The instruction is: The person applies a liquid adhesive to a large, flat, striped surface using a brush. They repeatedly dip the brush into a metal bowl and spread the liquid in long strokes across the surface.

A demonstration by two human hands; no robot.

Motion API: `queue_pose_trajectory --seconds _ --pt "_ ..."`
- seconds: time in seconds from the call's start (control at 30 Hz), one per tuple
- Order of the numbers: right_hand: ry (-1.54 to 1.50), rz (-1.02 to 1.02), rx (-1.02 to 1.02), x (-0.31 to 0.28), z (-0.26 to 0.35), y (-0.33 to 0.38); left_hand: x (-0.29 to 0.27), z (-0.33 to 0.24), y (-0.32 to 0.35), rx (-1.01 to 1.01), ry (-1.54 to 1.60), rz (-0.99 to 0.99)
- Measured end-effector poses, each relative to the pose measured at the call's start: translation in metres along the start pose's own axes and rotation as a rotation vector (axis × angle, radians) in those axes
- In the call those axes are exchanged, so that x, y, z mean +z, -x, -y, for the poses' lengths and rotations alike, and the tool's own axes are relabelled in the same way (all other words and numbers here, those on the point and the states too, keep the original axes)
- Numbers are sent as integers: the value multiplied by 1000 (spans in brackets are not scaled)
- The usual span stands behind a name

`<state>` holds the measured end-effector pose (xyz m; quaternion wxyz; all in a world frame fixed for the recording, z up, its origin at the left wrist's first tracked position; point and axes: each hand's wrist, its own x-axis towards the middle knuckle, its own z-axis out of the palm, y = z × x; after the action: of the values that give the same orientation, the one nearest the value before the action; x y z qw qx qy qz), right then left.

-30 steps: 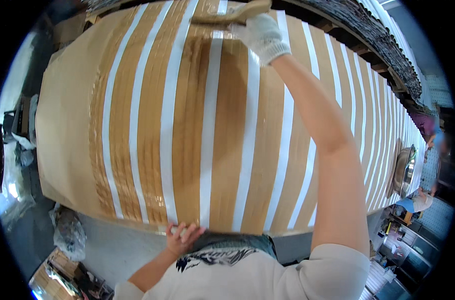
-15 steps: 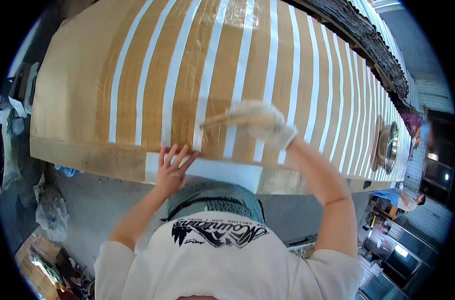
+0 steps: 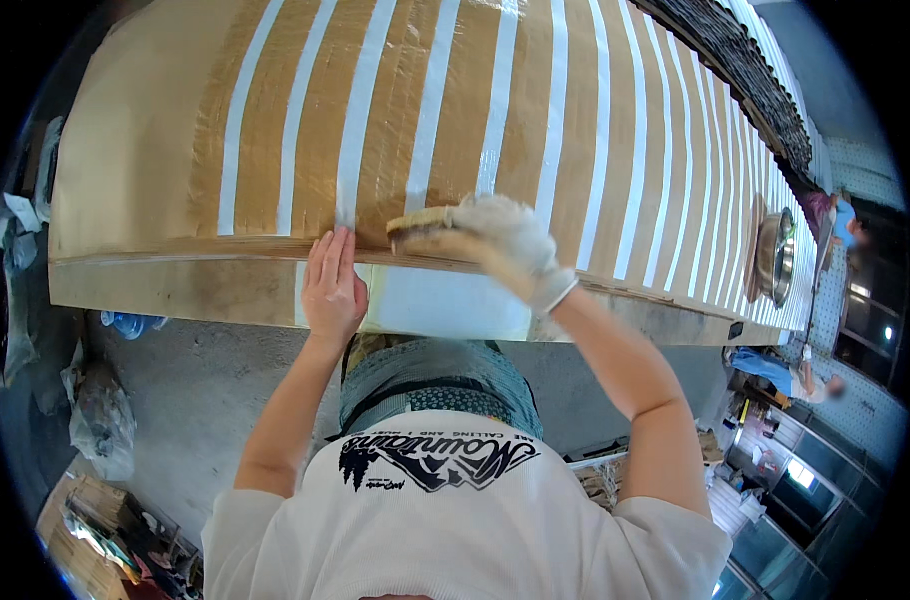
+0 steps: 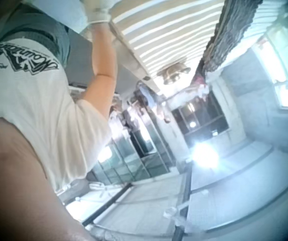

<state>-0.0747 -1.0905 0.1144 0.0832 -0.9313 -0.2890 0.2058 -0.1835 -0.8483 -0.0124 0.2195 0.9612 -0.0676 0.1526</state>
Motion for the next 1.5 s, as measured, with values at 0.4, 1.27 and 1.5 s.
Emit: queue_pose_trajectory --seconds 0.4,1.27,1.5 --pt "204 -527 -57 60 -49 29 4 -3 3 35 -39 18" --pt "-197 -518 406 -105 -251 -150 24 -78 -28 252 -129 334" --pt "-42 -640 464 -161 -358 -294 20 -77 -32 250 -169 438"
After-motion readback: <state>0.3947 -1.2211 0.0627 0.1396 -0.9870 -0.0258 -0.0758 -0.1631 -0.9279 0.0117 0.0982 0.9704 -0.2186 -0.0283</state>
